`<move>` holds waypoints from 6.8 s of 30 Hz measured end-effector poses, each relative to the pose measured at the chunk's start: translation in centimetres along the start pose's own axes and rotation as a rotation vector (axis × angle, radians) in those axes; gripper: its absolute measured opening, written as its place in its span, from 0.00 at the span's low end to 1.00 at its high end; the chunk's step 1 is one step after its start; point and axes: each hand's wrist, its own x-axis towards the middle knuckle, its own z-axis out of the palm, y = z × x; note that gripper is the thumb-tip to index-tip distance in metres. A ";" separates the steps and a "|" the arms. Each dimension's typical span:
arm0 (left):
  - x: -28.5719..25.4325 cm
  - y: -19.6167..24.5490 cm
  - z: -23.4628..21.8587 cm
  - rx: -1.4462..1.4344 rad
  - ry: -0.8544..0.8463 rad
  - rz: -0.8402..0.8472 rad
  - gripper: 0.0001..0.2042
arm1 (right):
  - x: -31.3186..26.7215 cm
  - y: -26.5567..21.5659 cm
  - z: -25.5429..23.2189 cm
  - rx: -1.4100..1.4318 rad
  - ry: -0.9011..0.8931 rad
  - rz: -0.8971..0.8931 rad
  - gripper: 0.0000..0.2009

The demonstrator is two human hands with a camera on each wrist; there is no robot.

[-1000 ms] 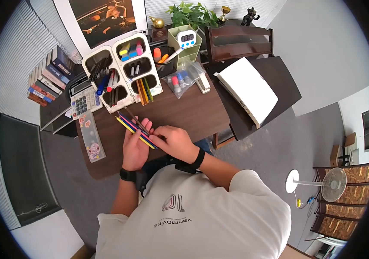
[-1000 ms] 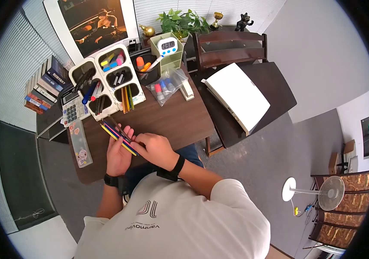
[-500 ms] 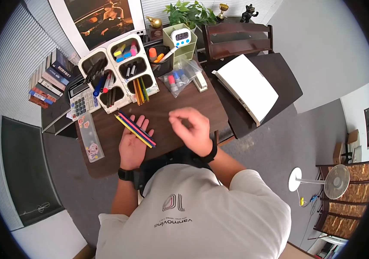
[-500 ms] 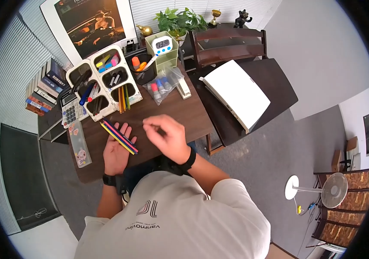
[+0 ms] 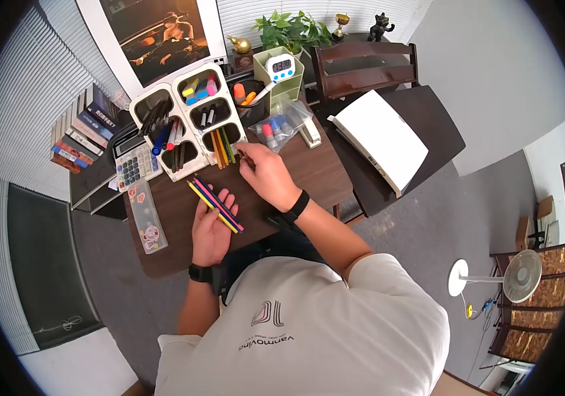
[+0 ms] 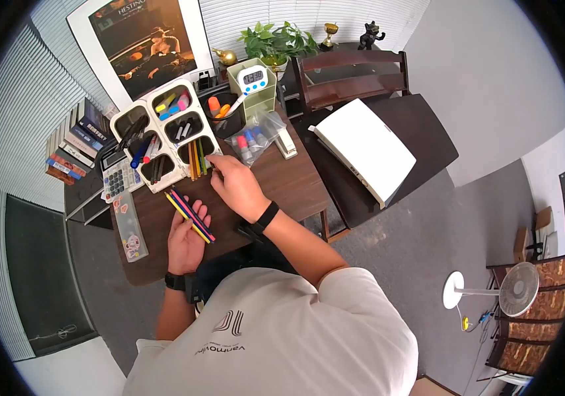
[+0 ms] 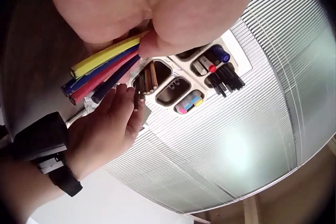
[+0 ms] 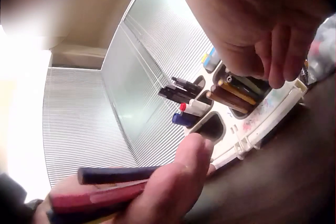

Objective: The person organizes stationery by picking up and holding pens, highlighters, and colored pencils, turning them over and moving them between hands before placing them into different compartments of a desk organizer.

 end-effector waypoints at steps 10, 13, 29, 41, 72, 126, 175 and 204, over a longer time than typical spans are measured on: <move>0.4 0.0 -0.3 -0.057 -0.020 -0.014 0.28 | -1.4 -2.8 -1.3 -0.080 0.060 0.071 0.12; -0.2 -0.4 0.1 -0.048 0.016 0.008 0.28 | -4.5 -4.1 -1.8 -0.010 -0.152 0.190 0.07; 0.4 -0.4 -1.1 -0.412 -0.107 -0.030 0.30 | -6.4 -5.6 -5.8 0.306 -0.029 0.043 0.10; 0.0 0.2 0.2 -0.033 -0.007 -0.017 0.32 | -1.9 -2.1 -2.3 0.033 0.073 -0.029 0.17; -0.1 0.1 0.3 -0.022 0.015 0.026 0.29 | -7.7 -5.0 -2.9 0.141 0.024 0.104 0.06; -0.2 0.1 -0.5 -0.088 -0.044 -0.010 0.28 | 0.2 -5.6 -2.2 -0.255 0.017 -0.379 0.13; 0.1 -0.4 -1.5 -0.131 -0.070 -0.096 0.16 | 1.1 -2.6 1.0 -0.321 0.064 -0.412 0.13; 11.7 2.5 5.5 -0.359 -0.109 -0.551 0.31 | -6.8 2.5 -2.6 0.489 0.118 0.319 0.14</move>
